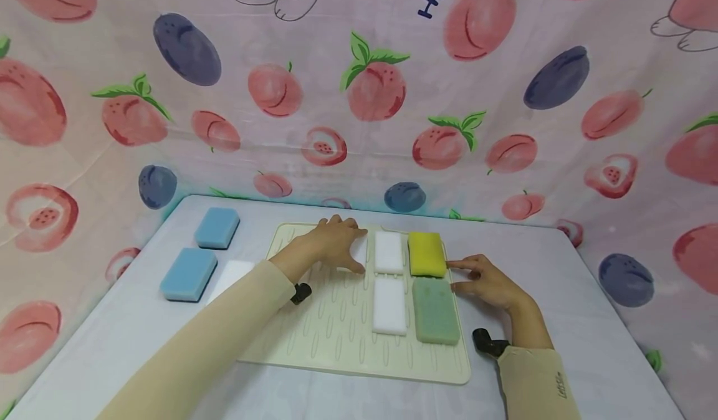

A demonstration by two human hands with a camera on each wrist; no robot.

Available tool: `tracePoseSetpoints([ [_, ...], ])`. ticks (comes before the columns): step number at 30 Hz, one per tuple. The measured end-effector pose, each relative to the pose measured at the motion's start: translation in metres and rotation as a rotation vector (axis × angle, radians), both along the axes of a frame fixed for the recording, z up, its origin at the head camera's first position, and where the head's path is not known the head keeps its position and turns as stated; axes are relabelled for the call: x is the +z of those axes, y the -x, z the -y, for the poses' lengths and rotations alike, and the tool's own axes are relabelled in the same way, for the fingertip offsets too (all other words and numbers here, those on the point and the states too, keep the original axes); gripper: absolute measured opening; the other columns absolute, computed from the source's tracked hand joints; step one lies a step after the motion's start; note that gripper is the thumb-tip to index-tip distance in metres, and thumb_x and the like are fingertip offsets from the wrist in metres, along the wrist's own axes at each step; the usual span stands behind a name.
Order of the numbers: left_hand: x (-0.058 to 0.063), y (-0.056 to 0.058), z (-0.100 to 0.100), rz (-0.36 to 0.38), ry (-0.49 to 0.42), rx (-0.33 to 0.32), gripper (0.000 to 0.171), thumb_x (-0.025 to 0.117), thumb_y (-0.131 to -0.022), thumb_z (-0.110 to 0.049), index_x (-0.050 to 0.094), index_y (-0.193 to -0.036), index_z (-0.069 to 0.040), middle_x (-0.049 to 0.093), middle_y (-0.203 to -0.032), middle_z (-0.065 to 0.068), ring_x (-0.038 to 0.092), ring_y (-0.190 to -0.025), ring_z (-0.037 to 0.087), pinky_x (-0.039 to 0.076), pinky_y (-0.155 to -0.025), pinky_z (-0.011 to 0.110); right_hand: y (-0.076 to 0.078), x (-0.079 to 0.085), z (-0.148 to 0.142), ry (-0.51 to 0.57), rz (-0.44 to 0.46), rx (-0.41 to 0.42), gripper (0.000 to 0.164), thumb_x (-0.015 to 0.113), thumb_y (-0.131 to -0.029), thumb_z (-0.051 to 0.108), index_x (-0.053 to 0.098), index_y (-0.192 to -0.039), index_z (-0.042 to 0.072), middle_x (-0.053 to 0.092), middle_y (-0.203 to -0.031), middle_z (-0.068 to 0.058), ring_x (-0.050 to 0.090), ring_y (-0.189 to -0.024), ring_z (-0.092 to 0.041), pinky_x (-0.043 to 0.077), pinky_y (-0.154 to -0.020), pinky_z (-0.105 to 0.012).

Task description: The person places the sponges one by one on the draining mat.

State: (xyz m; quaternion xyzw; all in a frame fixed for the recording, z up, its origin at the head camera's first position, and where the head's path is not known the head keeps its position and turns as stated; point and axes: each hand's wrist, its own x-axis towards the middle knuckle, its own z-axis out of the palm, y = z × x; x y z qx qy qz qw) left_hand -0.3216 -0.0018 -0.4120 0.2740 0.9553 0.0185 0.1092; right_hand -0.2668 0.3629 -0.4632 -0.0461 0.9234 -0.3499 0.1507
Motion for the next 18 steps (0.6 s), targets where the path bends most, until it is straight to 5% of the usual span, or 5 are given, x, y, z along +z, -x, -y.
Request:
tracePoseSetpoints([
  [18, 0.0012, -0.0025, -0.0020, -0.023, 0.027, 0.023, 0.096, 0.076, -0.081, -0.069, 0.046, -0.158, -0.021, 0.047, -0.154, 0.005, 0.041, -0.139, 0.035, 0.028, -0.120, 0.067, 0.0005, 0.0013, 0.0010, -0.006, 0.009, -0.007, 0.066, 0.081, -0.088, 0.033, 0.060, -0.146, 0.011, 0.044, -0.145, -0.020, 0.042, -0.127, -0.040, 0.044, -0.102, -0.059],
])
